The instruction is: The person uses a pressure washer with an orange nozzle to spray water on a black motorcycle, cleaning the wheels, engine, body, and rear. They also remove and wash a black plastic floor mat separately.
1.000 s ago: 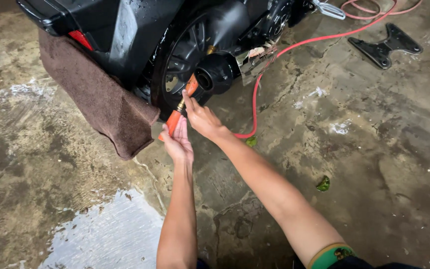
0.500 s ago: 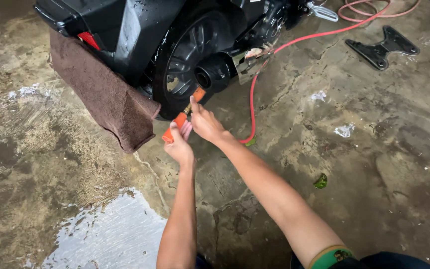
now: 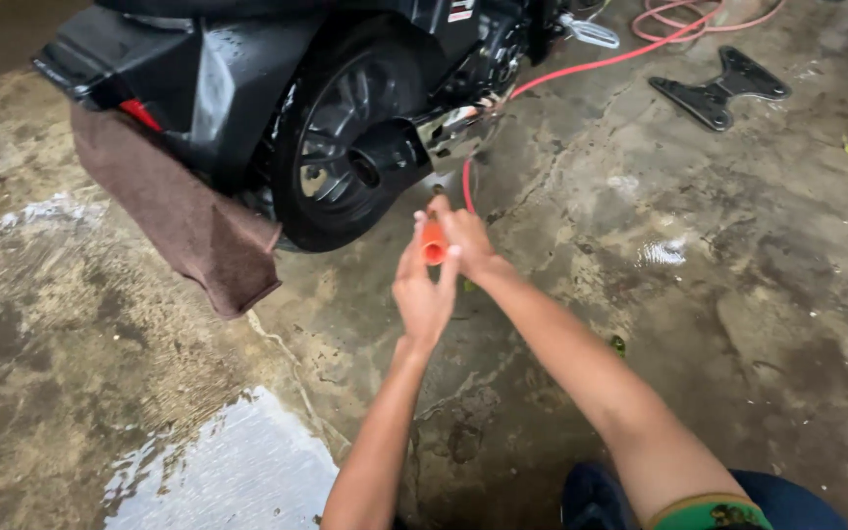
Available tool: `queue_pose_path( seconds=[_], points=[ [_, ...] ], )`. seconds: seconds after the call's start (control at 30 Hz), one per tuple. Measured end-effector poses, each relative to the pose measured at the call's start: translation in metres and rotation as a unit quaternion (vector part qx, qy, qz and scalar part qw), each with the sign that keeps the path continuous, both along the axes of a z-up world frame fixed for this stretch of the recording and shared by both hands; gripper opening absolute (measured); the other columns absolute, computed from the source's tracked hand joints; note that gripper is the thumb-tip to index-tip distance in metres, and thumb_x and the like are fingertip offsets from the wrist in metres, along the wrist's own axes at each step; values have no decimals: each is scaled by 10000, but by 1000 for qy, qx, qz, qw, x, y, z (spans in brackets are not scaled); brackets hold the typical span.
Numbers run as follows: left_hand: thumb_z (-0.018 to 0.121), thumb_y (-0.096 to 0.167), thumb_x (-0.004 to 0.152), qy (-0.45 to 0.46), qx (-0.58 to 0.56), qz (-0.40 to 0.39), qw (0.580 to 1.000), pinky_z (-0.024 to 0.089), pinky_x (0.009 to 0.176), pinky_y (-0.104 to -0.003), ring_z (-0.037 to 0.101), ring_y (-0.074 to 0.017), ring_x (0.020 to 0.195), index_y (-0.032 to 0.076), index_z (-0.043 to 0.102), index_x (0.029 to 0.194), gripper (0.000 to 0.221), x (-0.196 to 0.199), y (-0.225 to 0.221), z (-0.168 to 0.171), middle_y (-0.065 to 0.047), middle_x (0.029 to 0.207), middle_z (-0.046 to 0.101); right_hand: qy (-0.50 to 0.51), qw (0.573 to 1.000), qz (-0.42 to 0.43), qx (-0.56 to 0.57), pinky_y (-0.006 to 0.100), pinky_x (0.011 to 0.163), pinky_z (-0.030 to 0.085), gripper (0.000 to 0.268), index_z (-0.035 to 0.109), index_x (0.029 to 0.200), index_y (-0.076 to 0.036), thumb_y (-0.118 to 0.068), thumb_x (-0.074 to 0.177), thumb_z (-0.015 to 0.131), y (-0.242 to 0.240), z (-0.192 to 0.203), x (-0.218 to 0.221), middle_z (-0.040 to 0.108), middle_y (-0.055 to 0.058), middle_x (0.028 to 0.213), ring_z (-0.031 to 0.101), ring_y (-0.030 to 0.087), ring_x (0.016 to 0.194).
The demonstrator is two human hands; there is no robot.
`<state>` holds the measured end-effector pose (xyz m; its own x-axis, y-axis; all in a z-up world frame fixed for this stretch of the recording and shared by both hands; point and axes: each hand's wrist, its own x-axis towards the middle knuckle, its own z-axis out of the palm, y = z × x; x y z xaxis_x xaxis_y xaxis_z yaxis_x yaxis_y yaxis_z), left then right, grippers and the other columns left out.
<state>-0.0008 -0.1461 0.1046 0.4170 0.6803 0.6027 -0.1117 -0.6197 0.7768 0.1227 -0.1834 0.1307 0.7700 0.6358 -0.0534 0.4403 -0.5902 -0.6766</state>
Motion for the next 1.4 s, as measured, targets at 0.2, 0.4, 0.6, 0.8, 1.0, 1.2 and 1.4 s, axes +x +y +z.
queue_pose_path(
  seconds=[0.2, 0.4, 0.6, 0.8, 1.0, 1.2, 1.4],
  points=[
    [698, 267, 975, 26, 32, -195, 980, 451, 1119, -479, 600, -394, 1288, 25, 454, 1529, 651, 38, -27, 11, -258, 1353, 636, -204, 967, -2, 156, 519, 826, 539, 268, 593, 1183, -180, -195, 916, 610, -56, -23, 68, 751, 196, 853, 733, 428, 919],
    [620, 515, 983, 177, -57, -336, 923, 327, 1228, -470, 435, -346, 1457, 83, 358, 1571, 775, 116, -61, -35, -220, 1543, 464, -121, 948, -235, 178, 335, 307, 492, 184, 673, 1009, -211, -384, 954, 645, -94, 6, 176, 717, 125, 832, 661, 261, 516],
    [596, 688, 892, 381, -62, -498, 776, 59, 1294, -536, 387, -349, 1481, 249, 236, 1639, 938, 159, -110, 4, -115, 1579, 466, -59, 917, -278, 279, 315, 163, 403, 118, 669, 993, -216, -309, 934, 626, -123, 116, 169, 629, 112, 589, 533, 206, 283],
    [627, 335, 992, 299, -82, -535, 786, 546, 932, -488, 722, -354, 1031, 251, 624, 1318, 337, 164, -121, 41, -168, 1026, 752, -145, 900, -265, 313, 366, 267, 396, 95, 751, 987, -169, -218, 948, 679, -138, 188, 157, 658, 175, 657, 599, 213, 415],
    [512, 158, 979, 333, -65, -543, 768, 497, 991, -563, 662, -441, 1138, 86, 581, 1334, 369, 145, -130, 181, -228, 1117, 731, -6, 899, -328, 289, 278, 176, 417, 242, 694, 1121, -189, -388, 984, 691, -161, 312, 152, 657, 129, 641, 517, 186, 285],
    [531, 83, 898, 313, -104, -566, 756, 468, 1054, -566, 618, -439, 1197, 90, 571, 1241, 345, 156, -191, 312, -220, 1136, 702, -104, 920, -347, 149, 435, 778, 616, 361, 772, 1169, -221, -482, 920, 759, -207, 412, 216, 768, 159, 1059, 751, 361, 923],
    [628, 179, 974, 238, -164, -572, 768, 536, 940, -426, 698, -316, 1031, 149, 637, 1127, 156, 188, -280, 384, -91, 988, 730, 9, 944, -308, 118, 296, 200, 465, 351, 738, 1202, -277, -511, 945, 698, -259, 539, 219, 704, 136, 717, 563, 236, 319]
  ],
)
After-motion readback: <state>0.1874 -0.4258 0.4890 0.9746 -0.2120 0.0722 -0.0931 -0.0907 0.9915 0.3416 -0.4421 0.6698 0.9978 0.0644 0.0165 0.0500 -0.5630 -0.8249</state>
